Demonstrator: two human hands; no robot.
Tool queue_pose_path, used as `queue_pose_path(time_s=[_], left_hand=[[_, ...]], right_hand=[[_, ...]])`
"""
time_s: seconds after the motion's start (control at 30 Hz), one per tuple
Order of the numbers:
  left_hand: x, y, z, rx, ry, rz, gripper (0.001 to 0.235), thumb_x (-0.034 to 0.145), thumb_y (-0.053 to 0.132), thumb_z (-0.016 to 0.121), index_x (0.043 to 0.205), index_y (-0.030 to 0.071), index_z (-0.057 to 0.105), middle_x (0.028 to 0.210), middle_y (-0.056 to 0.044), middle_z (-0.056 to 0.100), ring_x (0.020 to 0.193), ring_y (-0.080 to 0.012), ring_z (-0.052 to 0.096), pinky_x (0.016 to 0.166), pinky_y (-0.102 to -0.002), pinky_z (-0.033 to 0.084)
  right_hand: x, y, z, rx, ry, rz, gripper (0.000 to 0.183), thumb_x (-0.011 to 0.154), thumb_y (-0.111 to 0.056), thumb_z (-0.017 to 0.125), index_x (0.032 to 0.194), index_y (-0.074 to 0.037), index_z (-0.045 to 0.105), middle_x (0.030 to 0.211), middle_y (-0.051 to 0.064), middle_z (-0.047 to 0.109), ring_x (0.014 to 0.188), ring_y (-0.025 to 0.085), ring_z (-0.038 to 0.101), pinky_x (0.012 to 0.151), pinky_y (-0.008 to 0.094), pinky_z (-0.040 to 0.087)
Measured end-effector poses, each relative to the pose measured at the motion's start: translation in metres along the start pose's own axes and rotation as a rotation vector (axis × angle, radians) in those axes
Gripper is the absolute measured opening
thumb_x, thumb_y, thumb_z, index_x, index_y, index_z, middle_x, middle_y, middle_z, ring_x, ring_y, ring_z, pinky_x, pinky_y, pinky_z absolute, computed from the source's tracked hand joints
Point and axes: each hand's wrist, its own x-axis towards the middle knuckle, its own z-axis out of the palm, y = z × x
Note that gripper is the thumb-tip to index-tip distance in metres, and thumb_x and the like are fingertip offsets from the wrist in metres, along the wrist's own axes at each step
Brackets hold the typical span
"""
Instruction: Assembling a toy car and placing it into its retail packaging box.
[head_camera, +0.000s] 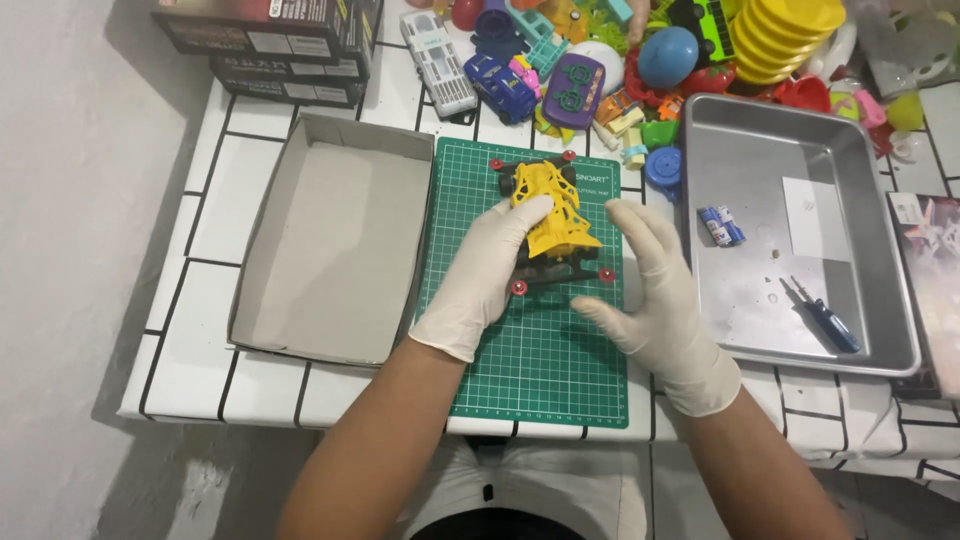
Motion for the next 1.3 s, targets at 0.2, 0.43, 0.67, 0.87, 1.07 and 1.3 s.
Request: queue_pose_path(time_s=[0.2, 0.43, 0.67, 0.87, 1.07, 1.3], left_hand=[[0.003, -0.01, -0.003, 0.21, -0.004, 0.069, 0.062, 0.081, 0.027, 0.083, 0.131, -0.001, 0.062, 0.123, -0.022, 0.07, 0.114, -0.0313, 0.07, 0.094, -0.04, 0.058], [-0.009, -0.025, -0.015, 0.309, -0.026, 0.063, 0.054, 0.083, 0.025, 0.082, 0.127, -0.004, 0.066, 0.119, -0.024, 0.072, 0.108, -0.0296, 0.072, 0.088, -0.038, 0.06], [-0.038, -0.02, -0.017, 0.657, -0.067, 0.022, 0.056, 0.084, 0.029, 0.082, 0.127, -0.003, 0.067, 0.113, -0.02, 0.074, 0.107, -0.0281, 0.072, 0.087, -0.036, 0.061], [-0.064, -0.006, -0.014, 1.024, 0.015, 0.0, 0.059, 0.09, 0.042, 0.07, 0.135, 0.004, 0.062, 0.121, -0.013, 0.072, 0.118, -0.0246, 0.068, 0.095, -0.035, 0.058], [-0.085, 0.0, -0.026, 1.272, 0.004, 0.13, 0.065, 0.097, 0.045, 0.057, 0.146, 0.002, 0.05, 0.136, -0.016, 0.061, 0.135, -0.0303, 0.053, 0.107, -0.042, 0.048], [-0.078, -0.017, -0.056, 1.431, -0.257, 0.458, 0.101, 0.075, 0.022, 0.085, 0.153, -0.01, 0.029, 0.147, -0.029, 0.043, 0.143, -0.0446, 0.035, 0.117, -0.052, 0.033]], right_hand=[[-0.003, -0.032, -0.003, 0.038, -0.291, 0.569, 0.098, 0.072, -0.009, 0.088, 0.155, -0.003, 0.036, 0.148, 0.029, 0.046, 0.136, 0.051, 0.047, 0.115, 0.063, 0.035], [-0.011, -0.056, -0.01, 0.066, -0.223, 0.705, 0.095, 0.072, -0.002, 0.087, 0.155, -0.004, 0.039, 0.149, 0.028, 0.048, 0.138, 0.047, 0.048, 0.116, 0.061, 0.034], [-0.019, -0.082, -0.01, 0.139, -0.345, 0.964, 0.11, 0.071, -0.004, 0.088, 0.162, -0.01, 0.027, 0.144, 0.02, 0.052, 0.14, 0.04, 0.046, 0.116, 0.053, 0.037], [-0.008, -0.095, -0.008, 0.09, -0.397, 1.002, 0.115, 0.07, 0.001, 0.087, 0.163, -0.005, 0.02, 0.14, 0.021, 0.054, 0.134, 0.041, 0.047, 0.111, 0.052, 0.04], [-0.002, -0.097, -0.003, 0.0, -0.434, 0.982, 0.114, 0.068, 0.002, 0.089, 0.162, -0.005, 0.025, 0.138, 0.02, 0.056, 0.131, 0.04, 0.048, 0.109, 0.05, 0.042], [0.014, -0.118, -0.011, -0.005, -0.396, 1.038, 0.106, 0.067, 0.001, 0.091, 0.156, 0.003, 0.034, 0.15, 0.03, 0.043, 0.139, 0.048, 0.043, 0.107, 0.053, 0.046]])
